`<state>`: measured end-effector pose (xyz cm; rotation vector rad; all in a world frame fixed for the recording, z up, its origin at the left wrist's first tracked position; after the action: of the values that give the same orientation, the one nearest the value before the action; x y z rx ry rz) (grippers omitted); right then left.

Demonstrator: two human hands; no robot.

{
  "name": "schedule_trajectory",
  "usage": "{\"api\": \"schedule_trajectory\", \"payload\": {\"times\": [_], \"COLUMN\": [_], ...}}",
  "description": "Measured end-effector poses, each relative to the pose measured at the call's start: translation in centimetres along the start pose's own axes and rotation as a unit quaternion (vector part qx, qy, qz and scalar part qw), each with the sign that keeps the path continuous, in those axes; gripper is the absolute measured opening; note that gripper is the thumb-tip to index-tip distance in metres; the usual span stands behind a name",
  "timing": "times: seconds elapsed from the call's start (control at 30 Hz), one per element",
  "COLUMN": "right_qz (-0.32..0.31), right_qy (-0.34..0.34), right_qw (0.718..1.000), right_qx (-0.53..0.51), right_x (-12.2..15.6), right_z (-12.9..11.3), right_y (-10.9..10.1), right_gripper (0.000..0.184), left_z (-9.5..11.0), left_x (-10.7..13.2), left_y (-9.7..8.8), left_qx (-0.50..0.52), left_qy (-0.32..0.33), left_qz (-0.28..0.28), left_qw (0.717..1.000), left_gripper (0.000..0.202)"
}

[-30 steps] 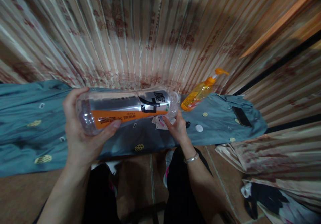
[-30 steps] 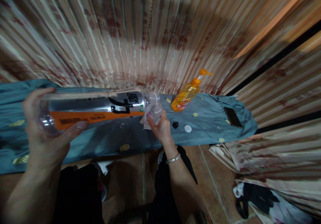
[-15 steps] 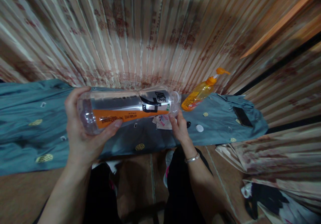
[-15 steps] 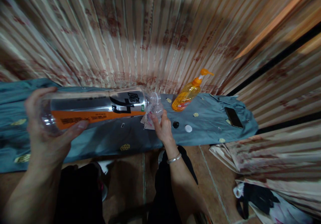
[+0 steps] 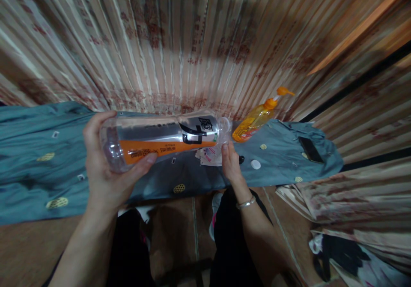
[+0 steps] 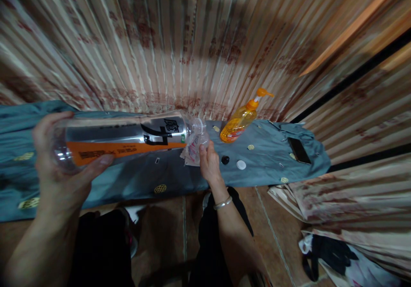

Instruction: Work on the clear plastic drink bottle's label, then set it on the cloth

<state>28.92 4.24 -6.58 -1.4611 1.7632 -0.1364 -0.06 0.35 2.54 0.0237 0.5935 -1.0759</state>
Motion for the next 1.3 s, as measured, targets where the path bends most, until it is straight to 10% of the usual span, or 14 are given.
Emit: {"api": "schedule_trajectory", "payload": {"times": [1.3], "right_qz": [0.017], "right_qy": [0.025], "right_qw": [0.998], "right_qx": [0.050], "right_x": [-0.1], "right_z": [0.1], "right_y": [0.8], "right_gripper": [0.053], "left_z": [0.1], "left_x": [0.1], "left_y": [0.2], "left_qx": [0.028], "left_qy": [-0.017], "left_qz": [0.001], "left_qw": [0.999], "left_gripper": [0.091]}}
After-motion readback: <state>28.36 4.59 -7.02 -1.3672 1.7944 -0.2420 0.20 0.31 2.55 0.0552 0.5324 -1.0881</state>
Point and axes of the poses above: each hand's wrist, its own x-axis away from the middle knuckle, its own y-axis out of the palm, z = x × y, the point moved 2 cm from there along -x, towards the middle knuckle, and after that the axes turned 15 degrees about -y, right-handed, at the moved point
